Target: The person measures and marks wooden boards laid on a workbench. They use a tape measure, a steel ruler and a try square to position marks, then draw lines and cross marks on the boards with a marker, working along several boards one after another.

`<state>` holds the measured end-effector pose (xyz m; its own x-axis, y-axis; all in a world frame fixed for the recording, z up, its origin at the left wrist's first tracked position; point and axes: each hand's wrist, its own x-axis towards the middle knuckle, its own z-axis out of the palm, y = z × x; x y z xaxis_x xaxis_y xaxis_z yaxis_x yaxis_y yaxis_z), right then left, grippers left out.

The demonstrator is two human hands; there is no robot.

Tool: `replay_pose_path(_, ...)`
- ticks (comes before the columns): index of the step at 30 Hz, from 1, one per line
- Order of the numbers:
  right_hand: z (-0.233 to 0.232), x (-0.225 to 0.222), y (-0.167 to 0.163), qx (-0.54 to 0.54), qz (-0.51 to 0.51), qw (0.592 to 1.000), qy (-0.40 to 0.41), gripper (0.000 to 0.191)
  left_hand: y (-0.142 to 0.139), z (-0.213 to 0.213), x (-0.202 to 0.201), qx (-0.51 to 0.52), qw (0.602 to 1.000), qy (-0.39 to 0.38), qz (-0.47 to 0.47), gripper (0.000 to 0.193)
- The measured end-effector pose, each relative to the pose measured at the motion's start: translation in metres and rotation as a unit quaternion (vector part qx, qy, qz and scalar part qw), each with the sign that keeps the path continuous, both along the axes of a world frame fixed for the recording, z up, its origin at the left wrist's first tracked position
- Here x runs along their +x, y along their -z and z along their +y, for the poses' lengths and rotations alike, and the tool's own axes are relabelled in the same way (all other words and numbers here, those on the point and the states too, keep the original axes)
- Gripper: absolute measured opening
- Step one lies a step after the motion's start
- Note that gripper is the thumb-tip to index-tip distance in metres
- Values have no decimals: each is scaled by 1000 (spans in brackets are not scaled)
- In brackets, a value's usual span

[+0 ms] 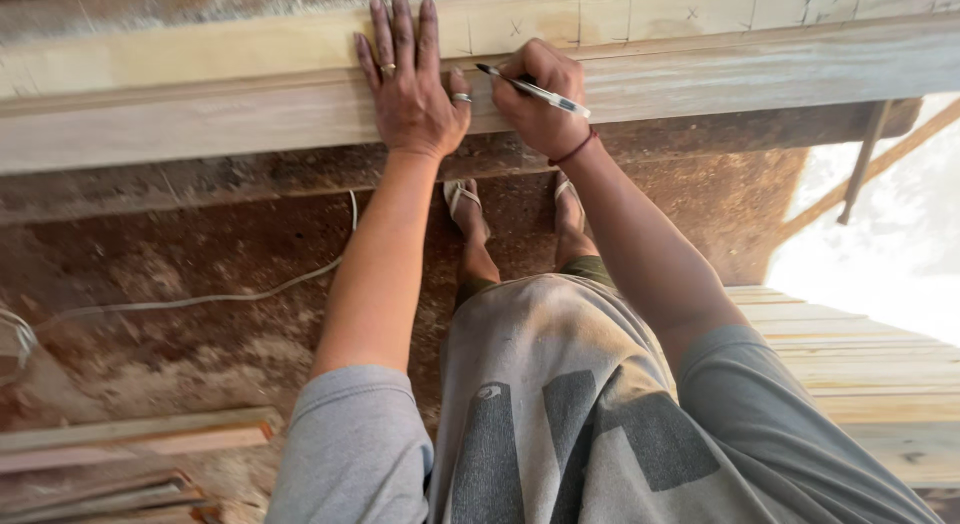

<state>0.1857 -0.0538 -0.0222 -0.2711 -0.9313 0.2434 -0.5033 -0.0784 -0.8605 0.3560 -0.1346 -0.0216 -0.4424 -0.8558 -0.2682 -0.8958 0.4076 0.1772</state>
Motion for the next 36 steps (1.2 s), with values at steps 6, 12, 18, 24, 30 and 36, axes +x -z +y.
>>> replay_pose_path(6, 2, 9, 10, -22, 28, 999, 7, 19, 4, 0, 7, -6, 999, -2, 52, 79)
replay_pose_path(12, 1, 9, 11, -19, 32, 999, 17, 20, 6, 1, 5, -30, 997, 7, 69, 82)
replay_pose_path(18, -1, 9, 12, -36, 52, 998, 12, 21, 3, -2, 5, -7, 999, 10, 47, 81)
replay_pose_path(24, -1, 9, 13, -22, 45, 999, 17, 21, 0, -3, 4, -2, 1000, 13, 27, 77)
replay_pose_path(30, -1, 8, 14, 4, 22, 1000, 20, 19, -6, -4, 3, 11, 1000, 12, 20, 78)
replay_pose_path(36, 2, -5, 27, 1, -45, 998, -33, 18, 6, -2, 4, 11, 1000, 4, 26, 80)
